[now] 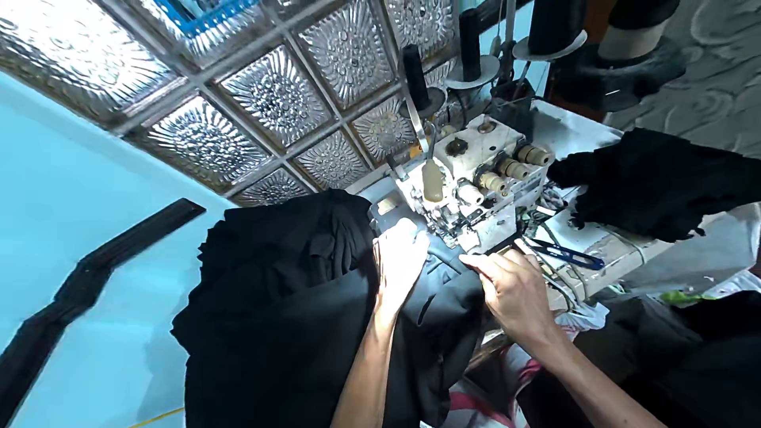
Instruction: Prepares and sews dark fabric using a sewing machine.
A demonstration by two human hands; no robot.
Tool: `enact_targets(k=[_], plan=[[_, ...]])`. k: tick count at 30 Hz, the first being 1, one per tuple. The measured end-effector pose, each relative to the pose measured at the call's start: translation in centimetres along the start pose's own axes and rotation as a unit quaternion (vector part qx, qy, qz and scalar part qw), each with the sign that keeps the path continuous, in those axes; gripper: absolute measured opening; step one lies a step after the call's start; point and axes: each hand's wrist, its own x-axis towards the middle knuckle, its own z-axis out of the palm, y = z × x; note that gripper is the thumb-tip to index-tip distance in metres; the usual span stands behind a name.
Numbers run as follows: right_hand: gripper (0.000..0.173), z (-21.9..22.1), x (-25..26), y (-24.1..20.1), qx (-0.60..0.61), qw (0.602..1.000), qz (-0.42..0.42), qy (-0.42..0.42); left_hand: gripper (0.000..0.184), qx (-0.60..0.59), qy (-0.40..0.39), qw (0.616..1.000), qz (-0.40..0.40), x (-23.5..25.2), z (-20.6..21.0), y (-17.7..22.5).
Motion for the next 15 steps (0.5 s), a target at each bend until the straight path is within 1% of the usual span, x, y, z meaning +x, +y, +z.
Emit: enact_targets(k=[2,4,5,6,7,8,9,11,13,14,15], plan=[[0.033,0.0,0.3,-0.2,-0.042,0.999,-0.023,-0.001,0.016,0.017,0.010,1.000,0.015,-0.2,-0.2,-0.3],[0.032,0.0,0.8,-0.5,-0.078,0.996,-0.048,-0.009,0.025,0.032,0.010,0.999,0.023,-0.4,-1.1,-0.2],[0.029,0.0,1.1,-0.6,-0.088,0.994,-0.057,-0.014,0.027,0.038,0.017,0.998,0.042,-0.8,-1.6,-0.1],[0.027,0.1,1.3,-0.6,-0.091,0.994,-0.063,-0.020,0.025,0.038,0.036,0.996,0.078,-1.3,-2.0,-0.3],[0.026,0.0,1.5,-0.6,-0.092,0.993,-0.067,-0.023,0.019,0.029,0.050,0.992,0.115,-2.0,-2.4,-0.3],[0.026,0.0,1.7,-0.5,-0.090,0.993,-0.069,-0.025,0.013,0.008,0.048,0.988,0.143,-2.7,-2.9,-0.2],[0.026,0.0,1.8,-0.5,-0.085,0.993,-0.071,-0.026,0.016,-0.016,0.029,0.986,0.163,-3.6,-3.4,-0.1],[0.027,-0.1,1.7,-0.3,-0.069,0.995,-0.070,-0.033,0.034,-0.033,-0.041,0.982,0.181,-5.5,-4.6,0.1],[0.027,-0.2,1.7,-0.1,-0.057,0.995,-0.071,-0.044,0.050,0.011,-0.082,0.976,0.202,-7.0,-5.4,0.1],[0.027,-0.3,1.8,0.0,-0.057,0.994,-0.074,-0.048,0.051,0.042,-0.090,0.973,0.210,-7.5,-5.7,-0.1],[0.027,-0.4,1.8,0.1,-0.059,0.994,-0.079,-0.053,0.046,0.064,-0.091,0.970,0.217,-7.8,-5.9,-0.4]])
